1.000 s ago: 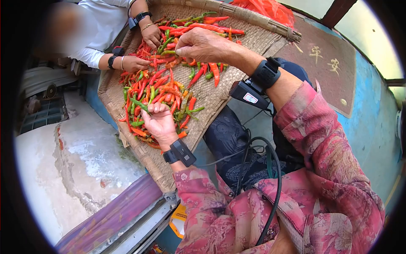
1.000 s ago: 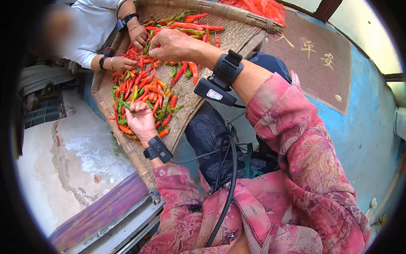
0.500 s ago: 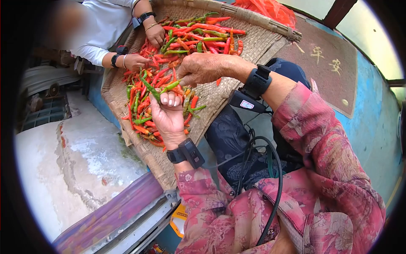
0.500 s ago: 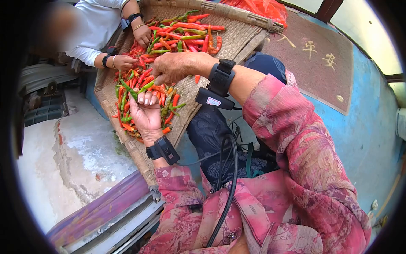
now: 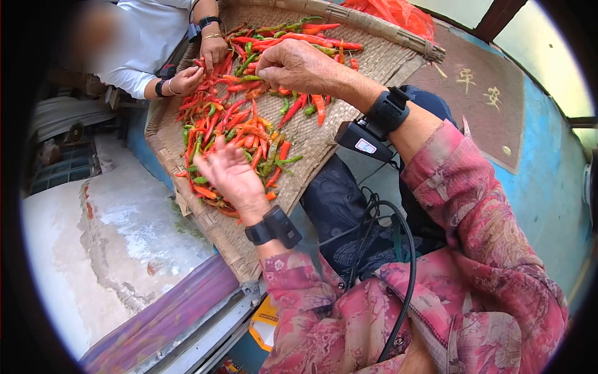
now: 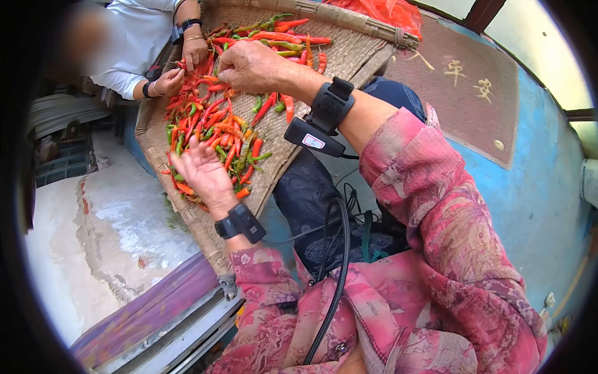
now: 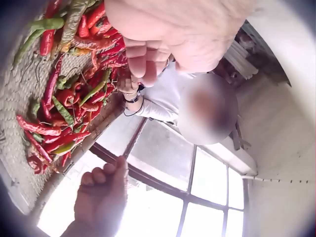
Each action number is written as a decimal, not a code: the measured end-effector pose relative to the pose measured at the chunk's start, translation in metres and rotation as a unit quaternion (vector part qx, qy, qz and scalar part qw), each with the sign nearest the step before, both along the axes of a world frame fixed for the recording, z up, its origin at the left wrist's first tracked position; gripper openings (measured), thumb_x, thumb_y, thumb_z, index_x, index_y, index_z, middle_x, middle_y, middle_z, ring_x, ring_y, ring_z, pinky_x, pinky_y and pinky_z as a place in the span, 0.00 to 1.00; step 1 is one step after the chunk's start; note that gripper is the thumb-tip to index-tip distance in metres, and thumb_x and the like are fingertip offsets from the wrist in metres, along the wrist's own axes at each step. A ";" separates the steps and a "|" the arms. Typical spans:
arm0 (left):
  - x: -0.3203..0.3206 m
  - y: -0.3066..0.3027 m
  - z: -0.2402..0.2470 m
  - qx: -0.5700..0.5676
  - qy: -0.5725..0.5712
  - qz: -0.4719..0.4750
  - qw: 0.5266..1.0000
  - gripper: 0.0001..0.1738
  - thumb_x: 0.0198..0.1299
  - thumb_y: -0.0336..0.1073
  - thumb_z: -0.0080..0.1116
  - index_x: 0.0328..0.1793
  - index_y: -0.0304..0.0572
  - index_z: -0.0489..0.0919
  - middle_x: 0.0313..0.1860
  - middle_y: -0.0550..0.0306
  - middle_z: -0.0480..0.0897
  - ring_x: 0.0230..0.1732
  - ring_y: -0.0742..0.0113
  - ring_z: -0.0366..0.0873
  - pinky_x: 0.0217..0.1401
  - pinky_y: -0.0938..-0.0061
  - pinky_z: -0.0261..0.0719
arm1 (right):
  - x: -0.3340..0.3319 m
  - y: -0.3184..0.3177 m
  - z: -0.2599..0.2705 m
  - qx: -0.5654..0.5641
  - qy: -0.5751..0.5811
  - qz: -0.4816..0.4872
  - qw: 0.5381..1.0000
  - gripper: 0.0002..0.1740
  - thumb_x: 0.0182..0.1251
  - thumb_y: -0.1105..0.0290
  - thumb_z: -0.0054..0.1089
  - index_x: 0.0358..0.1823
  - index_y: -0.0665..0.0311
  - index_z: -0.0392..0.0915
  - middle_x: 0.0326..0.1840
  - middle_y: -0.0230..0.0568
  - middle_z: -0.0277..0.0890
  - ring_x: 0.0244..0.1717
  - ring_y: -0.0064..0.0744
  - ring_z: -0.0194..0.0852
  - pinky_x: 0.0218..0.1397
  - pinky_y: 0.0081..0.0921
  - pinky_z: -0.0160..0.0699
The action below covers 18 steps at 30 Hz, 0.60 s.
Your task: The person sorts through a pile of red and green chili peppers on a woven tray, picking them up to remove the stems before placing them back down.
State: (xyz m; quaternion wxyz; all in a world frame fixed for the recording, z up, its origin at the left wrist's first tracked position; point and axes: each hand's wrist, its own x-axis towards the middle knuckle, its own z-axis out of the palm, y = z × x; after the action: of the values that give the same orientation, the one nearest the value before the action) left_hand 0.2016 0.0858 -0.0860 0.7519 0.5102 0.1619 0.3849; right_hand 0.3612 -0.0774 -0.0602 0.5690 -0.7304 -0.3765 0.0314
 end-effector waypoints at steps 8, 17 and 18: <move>0.066 -0.022 -0.048 0.735 0.306 -0.093 0.598 0.15 0.50 0.30 0.55 0.46 0.41 0.75 0.37 0.44 0.79 0.34 0.49 0.77 0.39 0.59 0.74 | 0.004 -0.001 -0.003 -0.002 -0.018 -0.002 1.000 0.11 0.57 0.68 0.53 0.33 0.71 0.78 0.23 0.40 0.77 0.24 0.24 0.74 0.30 0.24 0.73; 0.054 -0.014 -0.042 0.539 0.363 -0.112 0.751 0.15 0.45 0.32 0.60 0.41 0.38 0.72 0.34 0.46 0.79 0.35 0.53 0.78 0.37 0.61 0.73 | 0.009 -0.002 0.001 -0.022 0.055 0.009 0.998 0.11 0.53 0.67 0.54 0.31 0.66 0.80 0.27 0.48 0.78 0.31 0.43 0.78 0.37 0.36 0.75; 0.050 -0.010 -0.042 0.519 0.371 -0.101 0.764 0.15 0.48 0.33 0.60 0.41 0.37 0.71 0.29 0.53 0.78 0.29 0.64 0.76 0.33 0.69 0.73 | 0.007 -0.003 0.001 -0.020 0.056 0.009 0.998 0.11 0.53 0.67 0.54 0.31 0.66 0.80 0.27 0.48 0.78 0.31 0.43 0.78 0.37 0.36 0.75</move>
State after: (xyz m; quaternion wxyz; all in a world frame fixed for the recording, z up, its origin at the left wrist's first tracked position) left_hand 0.2515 0.0754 -0.1276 0.2881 0.9388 0.1511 0.1133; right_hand 0.3687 -0.0806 -0.0590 0.5741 -0.7354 -0.3499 0.0845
